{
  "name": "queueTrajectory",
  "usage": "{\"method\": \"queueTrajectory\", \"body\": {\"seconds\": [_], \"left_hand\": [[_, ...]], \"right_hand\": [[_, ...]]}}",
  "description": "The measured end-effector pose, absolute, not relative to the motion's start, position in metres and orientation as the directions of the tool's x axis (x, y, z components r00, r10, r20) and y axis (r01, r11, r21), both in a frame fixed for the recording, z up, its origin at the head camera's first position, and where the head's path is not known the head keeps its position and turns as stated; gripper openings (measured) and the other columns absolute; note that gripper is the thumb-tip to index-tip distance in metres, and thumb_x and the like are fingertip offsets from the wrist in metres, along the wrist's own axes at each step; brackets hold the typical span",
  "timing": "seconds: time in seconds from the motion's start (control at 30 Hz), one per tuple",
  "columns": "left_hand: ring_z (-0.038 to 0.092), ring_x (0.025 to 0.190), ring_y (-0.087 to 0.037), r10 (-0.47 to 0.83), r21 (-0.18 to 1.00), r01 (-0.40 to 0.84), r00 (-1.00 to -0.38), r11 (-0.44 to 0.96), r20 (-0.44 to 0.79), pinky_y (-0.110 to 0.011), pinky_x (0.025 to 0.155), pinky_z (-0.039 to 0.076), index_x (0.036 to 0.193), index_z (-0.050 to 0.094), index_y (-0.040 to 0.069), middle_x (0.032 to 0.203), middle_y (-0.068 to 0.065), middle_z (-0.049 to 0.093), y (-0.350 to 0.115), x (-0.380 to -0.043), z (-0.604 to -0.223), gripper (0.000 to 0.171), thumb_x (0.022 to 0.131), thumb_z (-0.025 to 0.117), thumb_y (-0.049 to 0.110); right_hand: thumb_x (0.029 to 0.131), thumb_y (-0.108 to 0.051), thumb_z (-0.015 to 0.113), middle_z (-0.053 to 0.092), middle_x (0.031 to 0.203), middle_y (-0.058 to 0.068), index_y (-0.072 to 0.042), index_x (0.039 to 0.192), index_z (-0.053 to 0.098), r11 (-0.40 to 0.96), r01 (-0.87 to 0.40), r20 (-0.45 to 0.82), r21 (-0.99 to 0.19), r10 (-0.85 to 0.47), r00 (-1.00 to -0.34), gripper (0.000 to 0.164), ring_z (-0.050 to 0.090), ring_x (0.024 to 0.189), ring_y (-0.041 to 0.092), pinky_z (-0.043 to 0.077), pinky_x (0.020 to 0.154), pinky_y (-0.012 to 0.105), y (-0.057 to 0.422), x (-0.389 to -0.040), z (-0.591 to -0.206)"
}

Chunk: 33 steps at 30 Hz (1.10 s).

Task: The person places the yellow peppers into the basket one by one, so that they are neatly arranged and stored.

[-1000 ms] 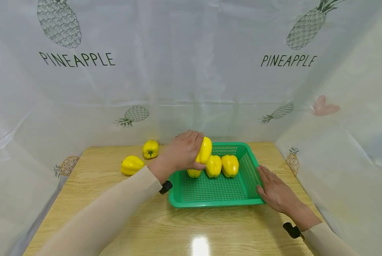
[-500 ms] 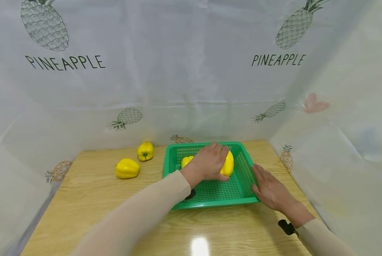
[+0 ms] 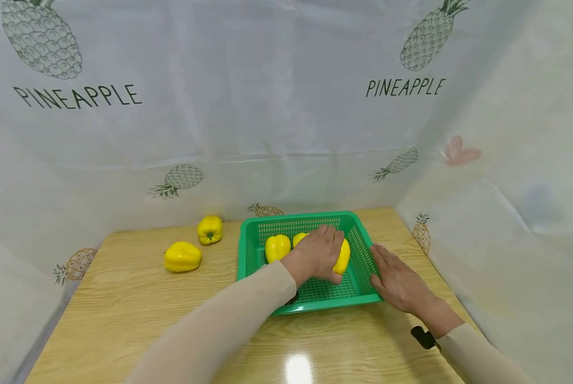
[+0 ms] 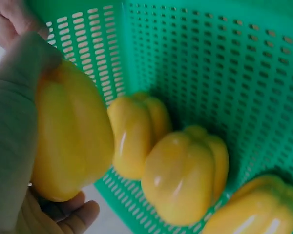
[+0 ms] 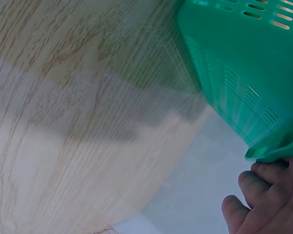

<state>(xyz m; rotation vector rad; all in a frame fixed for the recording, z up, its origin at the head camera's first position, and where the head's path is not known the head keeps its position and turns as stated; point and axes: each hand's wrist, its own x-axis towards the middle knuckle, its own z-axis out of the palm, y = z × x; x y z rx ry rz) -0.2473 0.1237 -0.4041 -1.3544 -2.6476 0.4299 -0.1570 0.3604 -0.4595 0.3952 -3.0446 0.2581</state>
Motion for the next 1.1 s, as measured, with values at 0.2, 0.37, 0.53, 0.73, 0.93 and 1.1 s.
{"method": "queueTrajectory", "body": {"seconds": [0.2, 0.37, 0.53, 0.73, 0.93, 1.1], "left_hand": [[0.055, 0.123, -0.017, 0.789, -0.283, 0.770, -0.611, 0.571, -0.070, -0.025, 0.108, 0.050, 0.155, 0.042, 0.010, 0.142, -0.003, 0.057, 0.137, -0.243, -0.414, 0.100, 0.088, 0.060, 0.082], [0.056, 0.119, -0.014, 0.787, -0.288, 0.774, -0.610, 0.564, -0.097, -0.022, 0.103, 0.051, 0.153, 0.044, 0.012, 0.137, 0.000, 0.058, 0.147, -0.237, -0.416, 0.101, 0.085, 0.061, 0.085], [0.056, 0.120, -0.015, 0.762, -0.303, 0.764, -0.629, 0.570, -0.153, -0.022, 0.099, 0.055, 0.155, 0.040, 0.014, 0.139, 0.001, 0.057, 0.153, -0.232, -0.417, 0.104, 0.084, 0.059, 0.088], [0.056, 0.126, -0.016, 0.754, -0.344, 0.768, -0.623, 0.540, -0.207, -0.024, 0.100, 0.056, 0.161, 0.035, 0.017, 0.145, 0.001, 0.056, 0.158, -0.230, -0.417, 0.105, 0.086, 0.054, 0.088], [0.056, 0.125, -0.014, 0.798, -0.377, 0.808, -0.556, 0.453, -0.231, -0.023, 0.100, 0.055, 0.158, 0.035, 0.018, 0.141, 0.001, 0.056, 0.160, -0.239, -0.412, 0.103, 0.085, 0.054, 0.089], [0.058, 0.121, -0.013, 0.829, -0.390, 0.830, -0.508, 0.399, -0.233, -0.021, 0.101, 0.055, 0.156, 0.035, 0.018, 0.138, 0.002, 0.057, 0.161, -0.245, -0.421, 0.103, 0.085, 0.054, 0.090]], "right_hand": [[0.110, -0.023, 0.049, 0.030, 0.168, 0.029, 0.011, 0.160, 0.030, 0.955, -0.261, 0.087, -0.142, -0.251, -0.964, 0.063, 0.033, 0.153, 0.050, 0.032, 0.123, 0.064, 0.361, -0.158, -0.460], [0.110, -0.023, 0.048, 0.030, 0.168, 0.029, 0.011, 0.160, 0.030, 0.954, -0.265, 0.086, -0.138, -0.254, -0.963, 0.063, 0.034, 0.153, 0.050, 0.032, 0.123, 0.063, 0.362, -0.158, -0.459], [0.110, -0.022, 0.049, 0.031, 0.167, 0.030, 0.011, 0.160, 0.030, 0.955, -0.263, 0.090, -0.137, -0.253, -0.963, 0.063, 0.034, 0.153, 0.050, 0.033, 0.122, 0.063, 0.361, -0.158, -0.460], [0.110, -0.022, 0.049, 0.032, 0.167, 0.029, 0.010, 0.160, 0.030, 0.958, -0.248, 0.085, -0.144, -0.237, -0.968, 0.063, 0.035, 0.153, 0.049, 0.034, 0.122, 0.064, 0.361, -0.158, -0.462], [0.108, -0.021, 0.050, 0.034, 0.167, 0.028, 0.009, 0.161, 0.031, 0.959, -0.244, 0.108, -0.147, -0.229, -0.967, 0.063, 0.037, 0.152, 0.047, 0.035, 0.121, 0.064, 0.360, -0.160, -0.464], [0.109, -0.022, 0.049, 0.034, 0.167, 0.027, 0.009, 0.160, 0.032, 0.961, -0.244, 0.109, -0.129, -0.231, -0.967, 0.063, 0.037, 0.153, 0.046, 0.036, 0.122, 0.062, 0.361, -0.160, -0.465]]}}
